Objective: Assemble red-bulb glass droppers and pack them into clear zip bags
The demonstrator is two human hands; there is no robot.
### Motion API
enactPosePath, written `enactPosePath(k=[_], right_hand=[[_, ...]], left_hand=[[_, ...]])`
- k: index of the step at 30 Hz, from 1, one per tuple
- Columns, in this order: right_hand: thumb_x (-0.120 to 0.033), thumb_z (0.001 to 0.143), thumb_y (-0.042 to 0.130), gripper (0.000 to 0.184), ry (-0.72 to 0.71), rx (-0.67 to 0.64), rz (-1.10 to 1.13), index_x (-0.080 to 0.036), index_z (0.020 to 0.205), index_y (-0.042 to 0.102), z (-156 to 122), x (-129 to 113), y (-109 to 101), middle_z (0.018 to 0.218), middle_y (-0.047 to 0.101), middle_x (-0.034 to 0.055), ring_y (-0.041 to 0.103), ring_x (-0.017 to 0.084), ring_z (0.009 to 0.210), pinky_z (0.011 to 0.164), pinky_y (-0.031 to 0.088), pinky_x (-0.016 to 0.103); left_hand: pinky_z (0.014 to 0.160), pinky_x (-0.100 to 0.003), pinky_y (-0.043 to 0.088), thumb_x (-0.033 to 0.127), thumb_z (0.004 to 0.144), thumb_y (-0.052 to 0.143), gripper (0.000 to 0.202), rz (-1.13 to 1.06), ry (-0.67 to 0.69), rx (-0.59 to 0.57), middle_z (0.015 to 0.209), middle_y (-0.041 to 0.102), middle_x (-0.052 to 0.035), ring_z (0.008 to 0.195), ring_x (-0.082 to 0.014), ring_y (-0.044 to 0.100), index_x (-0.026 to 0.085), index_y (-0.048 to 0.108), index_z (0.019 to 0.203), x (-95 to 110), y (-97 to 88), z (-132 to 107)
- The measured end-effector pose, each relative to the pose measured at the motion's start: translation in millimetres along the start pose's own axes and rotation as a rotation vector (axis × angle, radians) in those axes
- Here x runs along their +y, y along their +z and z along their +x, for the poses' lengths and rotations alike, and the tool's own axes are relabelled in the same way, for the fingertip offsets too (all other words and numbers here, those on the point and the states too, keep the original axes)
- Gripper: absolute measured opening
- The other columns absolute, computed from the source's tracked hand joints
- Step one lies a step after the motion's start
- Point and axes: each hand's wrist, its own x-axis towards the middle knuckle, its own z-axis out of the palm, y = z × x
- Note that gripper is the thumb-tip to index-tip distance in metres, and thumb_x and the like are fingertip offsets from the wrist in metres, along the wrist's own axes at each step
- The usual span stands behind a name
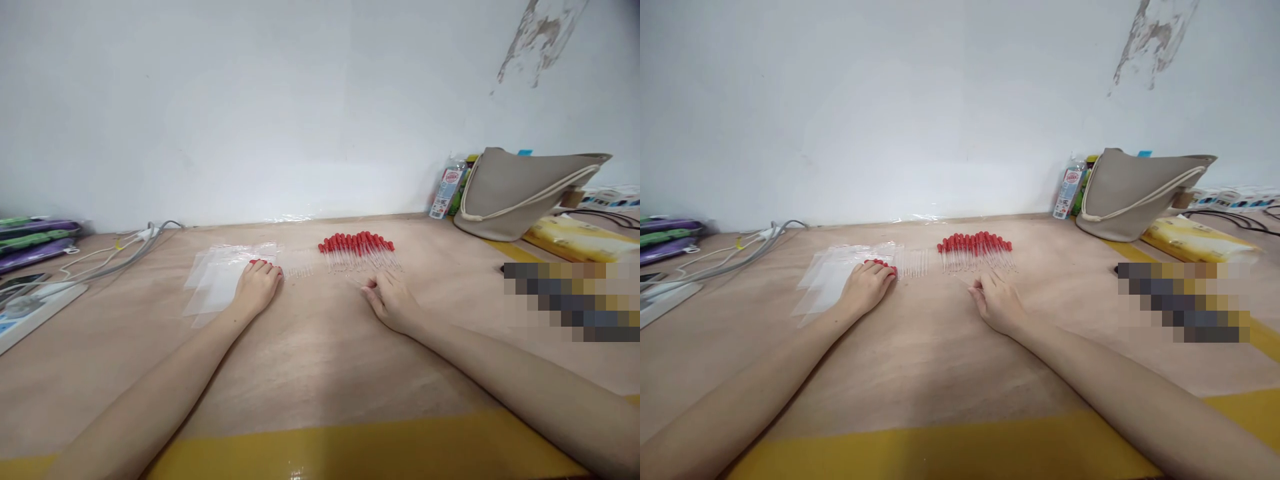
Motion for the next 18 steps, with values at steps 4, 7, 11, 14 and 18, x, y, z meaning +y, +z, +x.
enactPosePath(k=[4,7,11,14,18], right_hand=[[-0.024,0.084,0.041,0.012,0.012,-0.025,0.043,-0.016,0.078,0.047,3.5,-1.4,1.5,0.075,0.053,0.0067,0.047,0.017,0.069,0.063,0.035,0.029],[-0.022,0.084,0.041,0.010,0.023,-0.048,0.089,-0.016,0.079,0.047,5.6,-1.6,3.4,0.076,0.055,0.0063,0.048,0.017,0.070,0.065,0.036,0.030],[-0.020,0.084,0.042,0.008,0.038,-0.097,0.145,-0.018,0.078,0.047,5.5,1.5,4.4,0.074,0.057,0.0030,0.050,0.016,0.069,0.069,0.035,0.031],[-0.019,0.084,0.042,0.008,0.025,-0.138,0.172,-0.018,0.083,0.050,4.9,2.9,4.8,0.079,0.060,0.0033,0.053,0.016,0.073,0.071,0.035,0.031],[-0.018,0.085,0.041,0.019,-0.046,-0.140,0.159,-0.018,0.098,0.055,5.4,1.4,5.4,0.092,0.061,0.0069,0.054,0.018,0.086,0.076,0.035,0.033]], left_hand=[[0.068,-0.036,0.038,0.022,0.086,0.040,0.025,-0.020,-0.039,0.071,0.071,0.064,-0.0097,0.076,-0.0250,0.054,0.014,0.062,0.079,1.1,-2.3,1.4],[0.070,-0.035,0.040,0.023,0.086,0.041,0.021,-0.161,-0.076,0.160,0.075,0.063,-0.0089,0.078,-0.0234,0.054,0.014,0.061,0.086,10.4,-10.8,-0.7],[0.072,-0.031,0.042,0.020,0.085,0.042,0.019,-0.534,-0.016,0.096,0.084,0.062,-0.0059,0.079,-0.0181,0.053,0.016,0.057,0.096,33.8,-26.5,-7.5],[0.071,-0.030,0.044,0.017,0.081,0.045,0.018,-0.680,0.062,-0.073,0.083,0.061,-0.0037,0.076,-0.0163,0.054,0.018,0.057,0.094,47.1,-35.8,-11.4],[0.080,-0.035,0.042,0.021,0.075,0.053,0.020,-0.680,0.030,-0.089,0.094,0.060,-0.0050,0.087,-0.0195,0.053,0.018,0.059,0.094,54.4,-41.1,-10.1]])
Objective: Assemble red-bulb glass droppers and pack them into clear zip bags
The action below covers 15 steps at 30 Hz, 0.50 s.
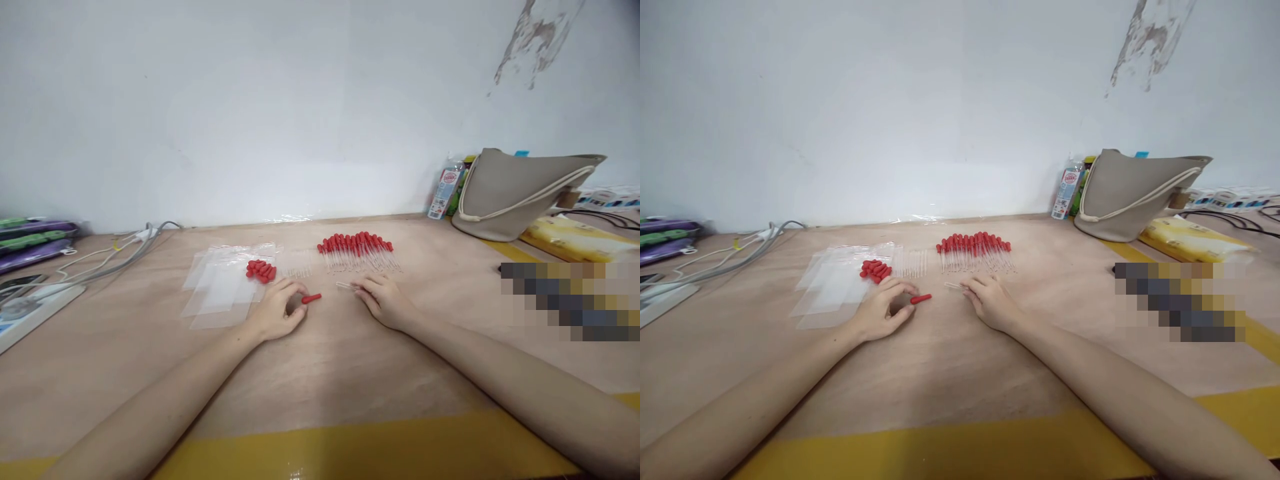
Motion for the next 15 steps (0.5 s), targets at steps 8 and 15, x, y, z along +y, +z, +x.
enactPosePath(k=[8,15], right_hand=[[-0.021,0.086,0.042,0.020,-0.036,-0.046,0.032,-0.017,0.096,0.059,4.7,-14.3,4.4,0.087,0.060,0.0065,0.054,0.016,0.082,0.077,0.035,0.033],[-0.022,0.086,0.043,0.020,-0.076,-0.025,0.076,-0.017,0.095,0.059,4.1,-24.6,4.7,0.083,0.059,0.0052,0.053,0.014,0.077,0.076,0.034,0.031]], left_hand=[[0.092,-0.047,0.034,0.033,0.081,0.053,0.020,0.073,-0.028,0.049,0.117,0.052,-0.0082,0.109,-0.0260,0.044,0.022,0.068,0.089,-3.0,17.8,9.8],[0.075,-0.030,0.046,0.024,0.085,0.047,0.017,-0.203,-0.088,0.080,0.087,0.063,-0.0038,0.081,-0.0156,0.057,0.018,0.063,0.089,13.0,11.1,8.3]])
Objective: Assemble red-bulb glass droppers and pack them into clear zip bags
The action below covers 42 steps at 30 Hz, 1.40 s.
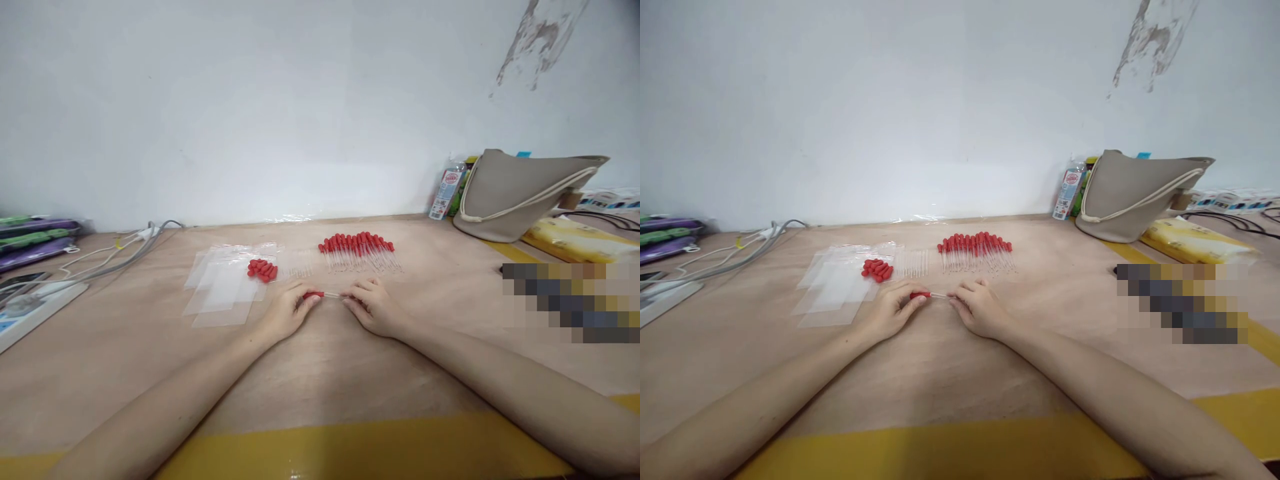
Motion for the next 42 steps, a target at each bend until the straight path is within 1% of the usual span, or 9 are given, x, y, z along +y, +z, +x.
enactPosePath(k=[4,9,14,19,23,26,33,37,42], right_hand=[[-0.021,0.086,0.042,0.021,-0.028,0.002,0.056,-0.017,0.098,0.059,-0.3,-2.2,-0.9,0.083,0.059,0.0045,0.052,0.013,0.076,0.074,0.034,0.030],[-0.022,0.086,0.043,0.021,-0.051,-0.027,0.103,-0.021,0.098,0.061,0.5,1.1,-1.7,0.079,0.058,0.0032,0.052,0.014,0.077,0.072,0.034,0.029],[-0.022,0.085,0.045,0.021,-0.069,-0.049,0.013,-0.022,0.097,0.062,0.9,1.7,-2.6,0.079,0.058,0.0022,0.051,0.012,0.073,0.071,0.030,0.029],[-0.022,0.085,0.043,0.022,-0.058,-0.024,-0.122,-0.021,0.093,0.064,1.8,-5.6,-1.8,0.077,0.060,0.0029,0.050,0.012,0.068,0.069,0.027,0.030],[-0.021,0.085,0.041,0.022,-0.073,-0.006,-0.169,-0.019,0.088,0.064,5.0,-11.9,-1.8,0.074,0.061,0.0026,0.048,0.011,0.062,0.067,0.024,0.030],[-0.019,0.084,0.042,0.021,-0.095,-0.003,-0.178,-0.019,0.082,0.063,7.1,-14.5,-1.3,0.073,0.061,0.0014,0.047,0.010,0.060,0.067,0.022,0.031],[-0.020,0.086,0.039,0.021,-0.090,-0.061,-0.153,-0.018,0.084,0.060,7.0,-17.5,4.8,0.073,0.061,0.0011,0.047,0.010,0.060,0.066,0.021,0.030],[-0.022,0.088,0.037,0.023,-0.053,-0.098,-0.142,-0.018,0.084,0.060,7.1,-19.5,7.9,0.073,0.062,0.0014,0.046,0.010,0.058,0.064,0.019,0.029],[-0.023,0.089,0.036,0.025,-0.003,-0.148,-0.124,-0.018,0.082,0.060,8.0,-19.7,11.1,0.074,0.063,0.0012,0.046,0.010,0.059,0.066,0.020,0.029]], left_hand=[[0.069,-0.026,0.047,0.025,0.085,0.047,0.017,-0.158,-0.053,-0.016,0.085,0.065,-0.0024,0.075,-0.0139,0.059,0.017,0.061,0.092,-0.7,2.8,-3.3],[0.067,-0.024,0.048,0.027,0.083,0.050,0.018,-0.262,-0.054,-0.102,0.083,0.066,-0.0019,0.074,-0.0141,0.060,0.018,0.063,0.091,-6.9,6.1,-6.1],[0.068,-0.025,0.048,0.027,0.082,0.051,0.017,-0.254,-0.036,-0.150,0.082,0.067,-0.0020,0.074,-0.0145,0.061,0.019,0.064,0.090,-3.7,3.5,-7.7],[0.064,-0.024,0.048,0.028,0.082,0.052,0.017,-0.252,-0.070,-0.127,0.078,0.067,-0.0017,0.069,-0.0140,0.061,0.019,0.065,0.088,-3.7,3.7,-7.0],[0.063,-0.023,0.048,0.028,0.080,0.054,0.016,-0.249,-0.076,-0.107,0.077,0.067,-0.0016,0.068,-0.0134,0.060,0.018,0.065,0.087,-4.9,4.1,-6.7],[0.065,-0.024,0.048,0.028,0.078,0.056,0.016,-0.224,-0.065,-0.106,0.079,0.067,-0.0020,0.070,-0.0138,0.060,0.018,0.065,0.087,-3.8,2.9,-7.5],[0.069,-0.026,0.047,0.031,0.081,0.053,0.019,-0.204,-0.043,-0.176,0.084,0.066,-0.0031,0.075,-0.0150,0.060,0.019,0.063,0.090,-2.6,2.9,-10.8],[0.068,-0.025,0.048,0.030,0.082,0.051,0.018,-0.186,-0.020,-0.159,0.084,0.066,-0.0028,0.074,-0.0142,0.060,0.019,0.062,0.091,-4.2,5.8,-12.3],[0.067,-0.024,0.047,0.029,0.083,0.050,0.017,-0.146,0.021,-0.145,0.084,0.066,-0.0025,0.075,-0.0138,0.060,0.019,0.062,0.091,-6.0,7.1,-12.5]])
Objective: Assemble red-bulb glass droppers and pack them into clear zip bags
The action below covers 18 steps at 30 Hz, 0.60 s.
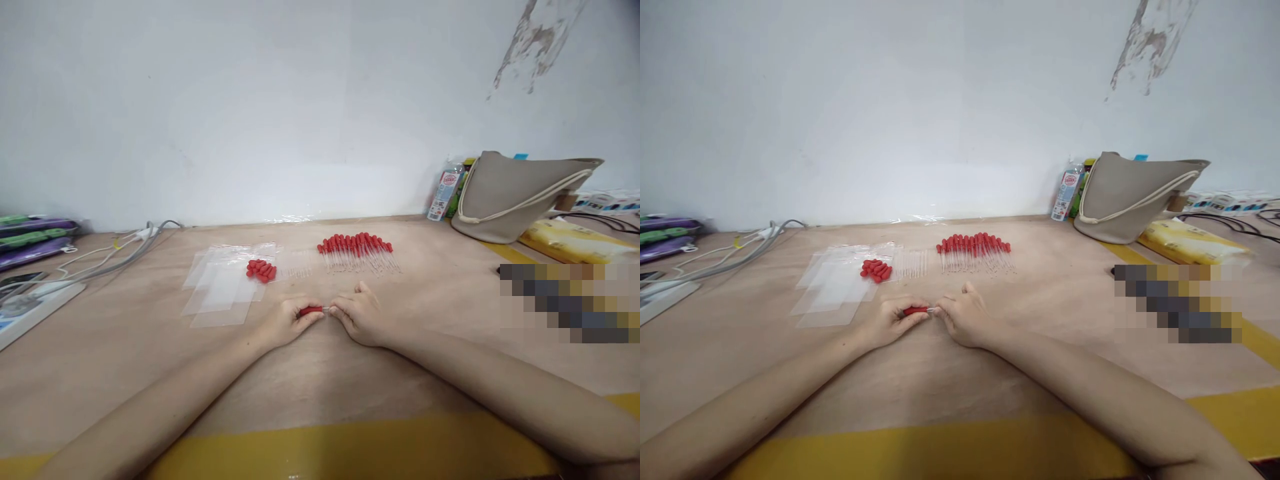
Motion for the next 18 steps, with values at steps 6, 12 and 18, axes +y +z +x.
enactPosePath(k=[6,12,18], right_hand=[[-0.025,0.087,0.039,0.025,-0.016,-0.054,-0.050,-0.019,0.077,0.061,2.7,-11.6,-15.0,0.074,0.064,0.0025,0.048,0.012,0.063,0.068,0.024,0.030],[-0.025,0.080,0.047,0.026,0.228,-0.137,0.066,-0.019,0.063,0.065,18.2,0.8,-32.7,0.061,0.062,0.0017,0.050,0.012,0.056,0.055,0.030,0.025],[-0.042,0.072,0.054,0.028,0.646,-0.039,0.256,-0.019,0.063,0.067,74.7,32.0,-26.7,0.063,0.065,0.0018,0.057,0.014,0.062,0.057,0.035,0.023]], left_hand=[[0.068,-0.025,0.047,0.029,0.082,0.052,0.017,0.117,0.100,-0.031,0.082,0.066,-0.0023,0.074,-0.0141,0.060,0.019,0.063,0.091,2.7,-12.2,3.1],[0.083,-0.033,0.045,0.034,0.076,0.059,0.035,0.221,0.042,0.079,0.106,0.061,-0.0074,0.096,-0.0200,0.056,0.018,0.057,0.107,-11.5,-25.7,0.5],[0.090,-0.034,0.043,0.028,0.084,0.048,0.026,0.218,0.037,-0.040,0.106,0.063,-0.0053,0.103,-0.0193,0.055,0.019,0.061,0.105,-18.8,-24.6,0.9]])
